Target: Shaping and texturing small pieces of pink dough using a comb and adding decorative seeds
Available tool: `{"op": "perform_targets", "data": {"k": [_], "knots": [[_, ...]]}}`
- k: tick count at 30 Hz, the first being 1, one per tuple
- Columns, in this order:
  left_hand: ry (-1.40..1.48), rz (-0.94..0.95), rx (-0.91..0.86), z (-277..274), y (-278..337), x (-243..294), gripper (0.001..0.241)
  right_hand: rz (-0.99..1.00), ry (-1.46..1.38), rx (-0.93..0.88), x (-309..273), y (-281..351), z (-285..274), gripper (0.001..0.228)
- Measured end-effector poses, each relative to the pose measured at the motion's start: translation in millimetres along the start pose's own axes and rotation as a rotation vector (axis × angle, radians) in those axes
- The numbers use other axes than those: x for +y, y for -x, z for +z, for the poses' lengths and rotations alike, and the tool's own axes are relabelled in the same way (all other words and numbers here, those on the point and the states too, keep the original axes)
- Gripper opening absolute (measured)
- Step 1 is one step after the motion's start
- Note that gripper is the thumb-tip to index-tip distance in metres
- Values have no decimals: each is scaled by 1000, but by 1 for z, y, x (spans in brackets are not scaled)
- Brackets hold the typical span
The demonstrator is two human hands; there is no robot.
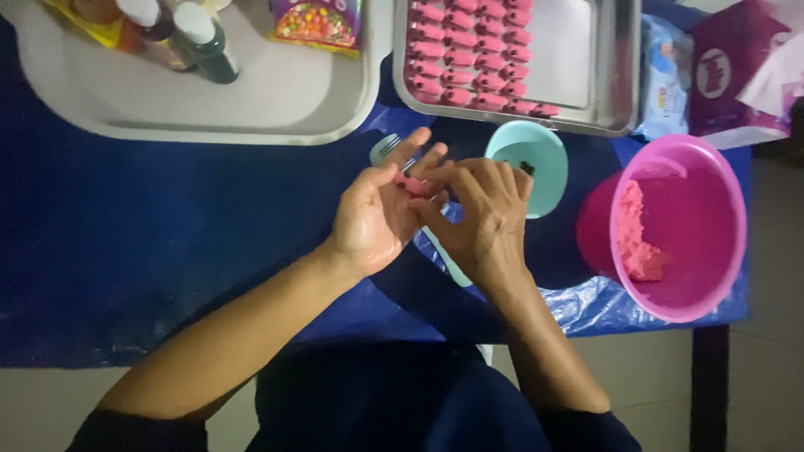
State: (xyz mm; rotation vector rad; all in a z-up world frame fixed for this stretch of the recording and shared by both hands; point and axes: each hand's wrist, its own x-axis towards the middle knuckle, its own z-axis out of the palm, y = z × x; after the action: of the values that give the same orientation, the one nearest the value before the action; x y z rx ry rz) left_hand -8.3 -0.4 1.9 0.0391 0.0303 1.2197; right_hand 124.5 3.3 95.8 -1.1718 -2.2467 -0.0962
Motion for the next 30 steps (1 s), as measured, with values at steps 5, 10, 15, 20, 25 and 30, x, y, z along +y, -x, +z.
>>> {"op": "perform_targets", "data": {"k": [5, 10, 15, 20, 25, 30], "knots": [[-9, -30, -61, 11, 2, 0, 61, 64, -63, -78, 9, 5, -4, 19], [16, -83, -113, 16, 4, 3, 65, 29, -77, -125, 45, -12, -31, 15], [-132, -85, -41, 17, -1, 13, 64, 61, 73, -263, 162, -44, -70, 15], [-316, -49, -24, 26, -6, 27, 66, 109, 119, -472, 243, -69, -55, 20], [-357, -42, -5, 32, -11, 33, 66, 238, 175, -632, 319, -60, -7, 18], [-350, -53, -3, 30, -13, 32, 66, 288, 144, -649, 317, -63, 11, 17]]}}
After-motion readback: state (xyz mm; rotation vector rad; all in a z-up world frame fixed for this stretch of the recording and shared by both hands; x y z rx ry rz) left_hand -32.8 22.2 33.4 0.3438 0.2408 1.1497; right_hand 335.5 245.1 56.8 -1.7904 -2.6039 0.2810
